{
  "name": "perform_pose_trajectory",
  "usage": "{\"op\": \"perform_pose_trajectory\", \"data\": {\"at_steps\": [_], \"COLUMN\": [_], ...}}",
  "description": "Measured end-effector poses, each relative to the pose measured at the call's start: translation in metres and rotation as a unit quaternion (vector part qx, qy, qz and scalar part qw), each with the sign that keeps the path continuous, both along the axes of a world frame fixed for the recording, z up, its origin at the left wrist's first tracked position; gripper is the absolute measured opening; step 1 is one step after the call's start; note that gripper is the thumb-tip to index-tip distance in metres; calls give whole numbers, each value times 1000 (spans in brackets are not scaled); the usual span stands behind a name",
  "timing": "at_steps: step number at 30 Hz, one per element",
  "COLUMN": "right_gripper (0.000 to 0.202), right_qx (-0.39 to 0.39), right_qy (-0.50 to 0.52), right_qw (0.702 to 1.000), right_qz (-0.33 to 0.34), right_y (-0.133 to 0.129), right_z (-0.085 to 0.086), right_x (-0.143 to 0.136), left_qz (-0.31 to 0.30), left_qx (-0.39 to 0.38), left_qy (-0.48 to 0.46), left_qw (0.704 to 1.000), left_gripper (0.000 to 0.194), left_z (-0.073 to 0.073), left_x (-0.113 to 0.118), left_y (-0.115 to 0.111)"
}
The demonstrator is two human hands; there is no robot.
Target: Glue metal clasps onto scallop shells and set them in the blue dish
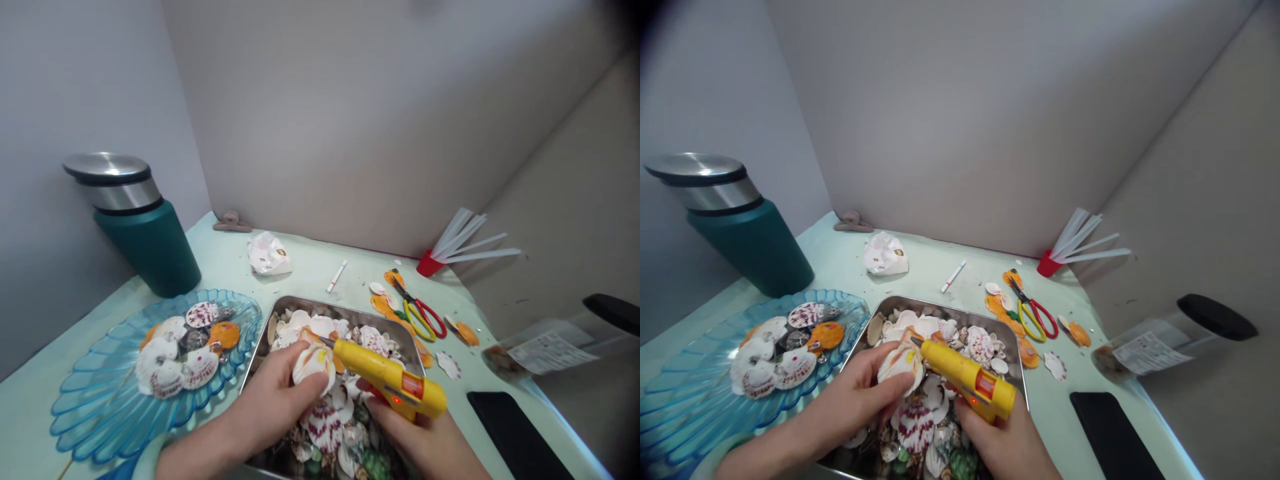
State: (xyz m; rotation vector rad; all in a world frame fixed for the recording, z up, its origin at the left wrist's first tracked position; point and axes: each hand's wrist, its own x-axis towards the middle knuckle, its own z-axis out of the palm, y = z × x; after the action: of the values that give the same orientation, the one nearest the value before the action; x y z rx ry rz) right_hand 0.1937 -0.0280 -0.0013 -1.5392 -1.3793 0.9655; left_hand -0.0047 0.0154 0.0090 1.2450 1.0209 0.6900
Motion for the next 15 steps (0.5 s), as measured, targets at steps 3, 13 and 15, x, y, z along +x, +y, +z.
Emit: {"op": "perform_pose_trajectory", "data": {"at_steps": [3,13,15], "right_gripper": [25,17,15], "right_qx": [-8,56,67], "right_qy": [45,-89,-90], "right_qw": [999,990,989], "right_qz": [-18,93,95], "right_y": [-2,-3,-2], "right_z": [0,1,1], "right_x": [-4,-1,0], "left_qz": [13,16,15], "left_qx": [21,85,90], "left_qy": [25,95,107], "left_qw": [999,992,990], "left_gripper": [17,17,19], "left_z": [0,-4,-6], "left_x": [1,0,-1], "left_y": [1,1,2]}}
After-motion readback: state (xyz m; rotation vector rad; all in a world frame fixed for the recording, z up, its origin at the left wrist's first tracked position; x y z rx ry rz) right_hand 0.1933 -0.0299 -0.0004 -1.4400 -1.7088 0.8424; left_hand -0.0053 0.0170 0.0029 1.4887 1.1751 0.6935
